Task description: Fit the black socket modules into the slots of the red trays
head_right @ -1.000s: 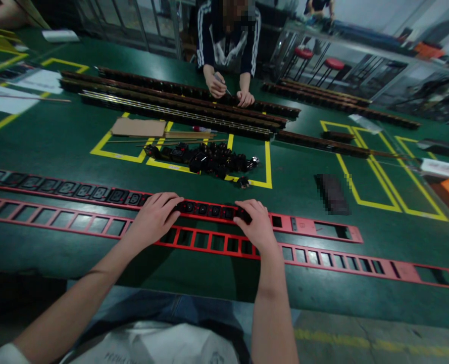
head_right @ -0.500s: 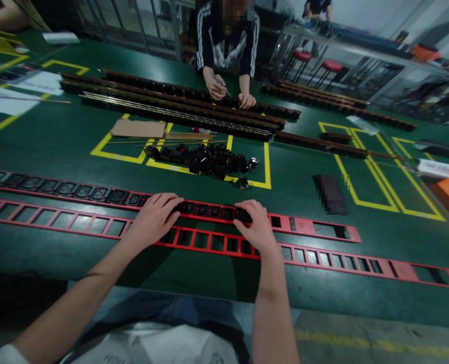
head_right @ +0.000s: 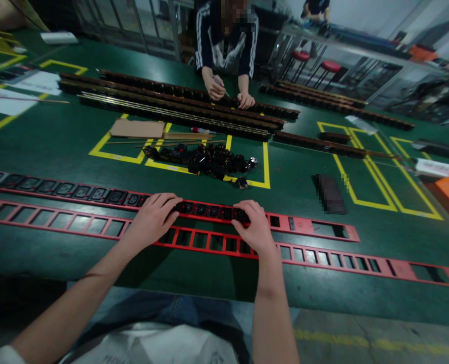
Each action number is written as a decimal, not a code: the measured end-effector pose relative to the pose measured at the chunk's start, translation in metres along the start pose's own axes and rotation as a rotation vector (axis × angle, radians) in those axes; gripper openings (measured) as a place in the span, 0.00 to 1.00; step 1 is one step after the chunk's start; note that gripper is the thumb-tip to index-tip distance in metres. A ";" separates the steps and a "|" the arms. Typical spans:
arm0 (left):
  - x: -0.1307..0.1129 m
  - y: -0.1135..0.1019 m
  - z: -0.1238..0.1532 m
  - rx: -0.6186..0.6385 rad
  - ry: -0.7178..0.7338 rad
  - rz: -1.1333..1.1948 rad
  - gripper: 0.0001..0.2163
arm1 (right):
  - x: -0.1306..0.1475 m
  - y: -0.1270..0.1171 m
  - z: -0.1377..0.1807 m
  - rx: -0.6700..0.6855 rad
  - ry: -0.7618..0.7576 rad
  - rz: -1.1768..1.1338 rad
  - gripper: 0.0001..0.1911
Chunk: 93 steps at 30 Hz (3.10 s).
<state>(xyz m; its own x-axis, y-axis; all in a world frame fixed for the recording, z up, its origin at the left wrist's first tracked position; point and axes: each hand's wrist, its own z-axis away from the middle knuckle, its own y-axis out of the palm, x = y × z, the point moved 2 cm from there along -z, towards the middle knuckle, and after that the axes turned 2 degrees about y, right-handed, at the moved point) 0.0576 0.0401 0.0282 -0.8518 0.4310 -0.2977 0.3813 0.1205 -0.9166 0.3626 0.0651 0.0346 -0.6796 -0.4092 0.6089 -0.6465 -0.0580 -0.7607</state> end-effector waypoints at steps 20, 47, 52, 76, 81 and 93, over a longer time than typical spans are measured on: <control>-0.001 -0.001 0.000 0.008 -0.005 0.011 0.16 | 0.002 0.001 -0.002 -0.019 0.031 0.018 0.13; 0.001 0.001 0.001 -0.002 -0.002 0.015 0.16 | 0.000 0.001 -0.002 -0.025 -0.021 0.025 0.12; 0.001 0.000 0.001 0.002 -0.001 0.009 0.16 | 0.000 0.001 -0.002 -0.028 -0.018 0.027 0.12; -0.001 0.000 0.001 0.004 -0.003 -0.001 0.16 | 0.000 0.002 -0.003 0.021 0.022 0.130 0.13; -0.001 -0.001 0.000 0.001 -0.003 0.001 0.16 | 0.000 0.002 -0.002 0.007 0.030 0.131 0.13; 0.001 0.002 0.000 -0.006 -0.002 -0.001 0.16 | -0.001 0.002 -0.002 0.005 -0.001 0.140 0.12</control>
<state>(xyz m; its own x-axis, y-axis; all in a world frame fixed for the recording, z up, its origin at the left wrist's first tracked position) 0.0570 0.0405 0.0260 -0.8529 0.4288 -0.2978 0.3830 0.1261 -0.9151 0.3612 0.0670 0.0333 -0.7624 -0.4148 0.4966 -0.5441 -0.0045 -0.8390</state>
